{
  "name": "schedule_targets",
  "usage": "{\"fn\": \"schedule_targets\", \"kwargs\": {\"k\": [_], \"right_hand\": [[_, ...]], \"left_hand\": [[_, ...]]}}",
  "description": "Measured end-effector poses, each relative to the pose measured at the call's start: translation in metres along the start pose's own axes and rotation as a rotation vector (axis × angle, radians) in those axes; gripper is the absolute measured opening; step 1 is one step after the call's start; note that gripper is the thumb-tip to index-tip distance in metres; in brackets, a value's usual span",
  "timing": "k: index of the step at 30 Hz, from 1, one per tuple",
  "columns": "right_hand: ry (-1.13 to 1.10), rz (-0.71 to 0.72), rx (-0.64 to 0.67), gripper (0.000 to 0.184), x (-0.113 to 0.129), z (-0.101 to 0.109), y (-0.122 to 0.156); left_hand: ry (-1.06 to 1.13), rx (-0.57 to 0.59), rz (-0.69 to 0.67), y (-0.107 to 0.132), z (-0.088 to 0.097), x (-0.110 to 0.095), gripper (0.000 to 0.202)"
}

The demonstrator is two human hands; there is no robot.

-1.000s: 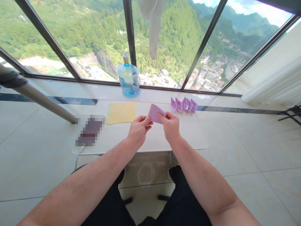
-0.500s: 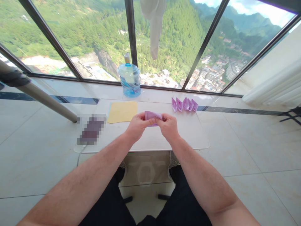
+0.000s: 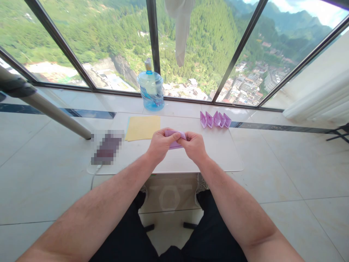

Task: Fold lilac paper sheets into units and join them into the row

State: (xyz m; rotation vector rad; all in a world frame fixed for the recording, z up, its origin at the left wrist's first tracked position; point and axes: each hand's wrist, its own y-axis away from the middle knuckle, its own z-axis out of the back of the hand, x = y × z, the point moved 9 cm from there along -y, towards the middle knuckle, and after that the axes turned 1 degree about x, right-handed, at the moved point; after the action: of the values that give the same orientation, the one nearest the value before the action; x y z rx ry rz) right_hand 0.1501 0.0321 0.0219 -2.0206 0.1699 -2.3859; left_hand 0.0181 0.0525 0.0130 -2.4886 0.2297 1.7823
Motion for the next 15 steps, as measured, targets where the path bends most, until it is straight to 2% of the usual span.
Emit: {"fn": "schedule_targets", "kwargs": {"k": [4,11,15], "right_hand": [[0.017,0.0,-0.001,0.027,0.001,-0.002,0.001],[-0.041,-0.036,-0.01,0.023,-0.002,-0.002,0.002],[-0.054,-0.039,-0.04,0.022,-0.004,0.002,0.002]], "left_hand": [[0.008,-0.075,-0.009,0.003,0.003,0.0,0.026],[0.125,-0.09,0.001,-0.002,0.006,0.004,0.024],[0.174,0.05,0.031,-0.003,-0.005,0.006,0.025]]}}
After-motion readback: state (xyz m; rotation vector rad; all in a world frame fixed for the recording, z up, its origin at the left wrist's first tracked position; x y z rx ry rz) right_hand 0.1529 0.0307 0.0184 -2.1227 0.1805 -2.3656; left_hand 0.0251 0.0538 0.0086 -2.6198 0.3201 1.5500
